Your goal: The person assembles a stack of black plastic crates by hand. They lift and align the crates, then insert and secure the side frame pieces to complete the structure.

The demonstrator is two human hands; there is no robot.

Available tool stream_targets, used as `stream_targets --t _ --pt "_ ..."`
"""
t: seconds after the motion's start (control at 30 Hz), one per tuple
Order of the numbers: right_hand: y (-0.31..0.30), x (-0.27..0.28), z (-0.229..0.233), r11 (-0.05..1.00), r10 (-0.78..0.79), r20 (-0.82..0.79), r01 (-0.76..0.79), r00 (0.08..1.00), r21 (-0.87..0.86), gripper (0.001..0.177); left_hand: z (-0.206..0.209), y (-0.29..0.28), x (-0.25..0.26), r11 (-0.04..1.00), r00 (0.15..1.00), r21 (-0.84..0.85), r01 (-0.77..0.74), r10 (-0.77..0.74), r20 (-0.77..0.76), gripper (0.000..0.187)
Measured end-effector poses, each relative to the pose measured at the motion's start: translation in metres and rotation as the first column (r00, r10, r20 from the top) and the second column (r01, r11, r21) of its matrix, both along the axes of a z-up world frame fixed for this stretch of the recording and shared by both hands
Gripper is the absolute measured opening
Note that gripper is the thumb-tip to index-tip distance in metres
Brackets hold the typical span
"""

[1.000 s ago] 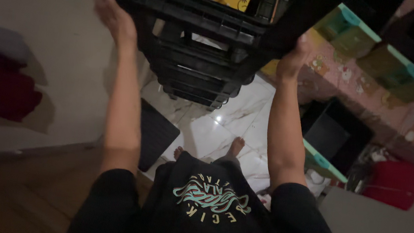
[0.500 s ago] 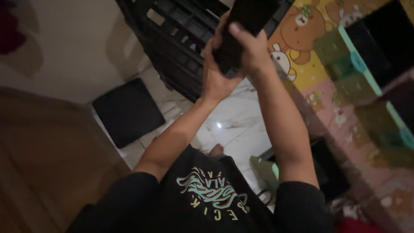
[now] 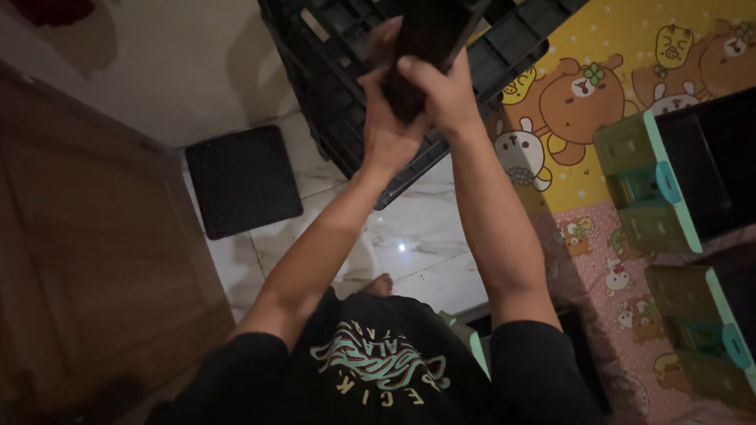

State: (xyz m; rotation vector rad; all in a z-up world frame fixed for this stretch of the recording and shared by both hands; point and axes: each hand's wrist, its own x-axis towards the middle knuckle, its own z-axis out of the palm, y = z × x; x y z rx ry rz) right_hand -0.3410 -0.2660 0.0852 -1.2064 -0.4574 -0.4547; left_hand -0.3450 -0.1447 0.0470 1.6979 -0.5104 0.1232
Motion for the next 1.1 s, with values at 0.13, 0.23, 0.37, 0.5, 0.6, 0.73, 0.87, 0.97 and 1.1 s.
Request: stream_targets --t 0.13,0.23,0.37,0.5,0.6,0.73,0.87,0.97,1.1 --pt "-0.001 -0.009 0.017 0.999 0.050 -0.165 -0.050 0.985 0.006 0.034 0.010 -0.007 0.004 0.976 0.986 0.190 -0.107 0.129 -0.106 0.090" --pt "0.009 -0.002 0.010 0.992 -0.125 -0.117 0.124 0.985 -0.011 0.025 0.017 -0.009 -0.007 0.988 0.967 -0.153 -0.006 0.044 0.252 0.091" --pt "0.016 0.002 0.005 0.992 -0.122 0.073 0.123 0.990 -0.008 0.024 0.021 -0.005 -0.012 0.962 0.986 -0.255 0.098 -0.059 0.157 0.079" --pt "0.011 0.004 0.005 0.998 -0.059 0.013 0.058 0.998 0.039 0.025 -0.009 -0.007 -0.005 0.978 0.952 -0.206 -0.038 0.098 0.291 0.080" --pt "0.011 0.009 0.005 0.984 0.039 -0.104 -0.020 0.994 0.178 0.020 -0.038 -0.009 0.011 0.979 0.889 -0.127 -0.161 0.200 0.411 0.078" --pt "0.005 0.018 0.006 0.996 0.042 -0.005 -0.042 0.999 0.081 0.017 -0.054 -0.012 0.019 0.983 0.887 -0.072 -0.170 0.184 0.423 0.087" --pt "0.005 0.020 -0.018 0.998 -0.039 0.135 0.033 0.990 0.049 0.012 -0.061 -0.017 0.021 0.976 0.944 -0.022 -0.216 0.214 0.250 0.078" --pt "-0.001 0.021 -0.021 0.996 -0.082 0.238 0.074 0.968 0.043 0.009 -0.055 -0.019 0.027 0.981 0.953 -0.029 -0.192 0.194 0.233 0.073" --pt "0.002 0.011 -0.023 0.990 -0.050 0.120 0.033 0.991 0.139 0.011 -0.056 -0.017 0.016 0.985 0.961 -0.046 -0.164 0.170 0.216 0.072"
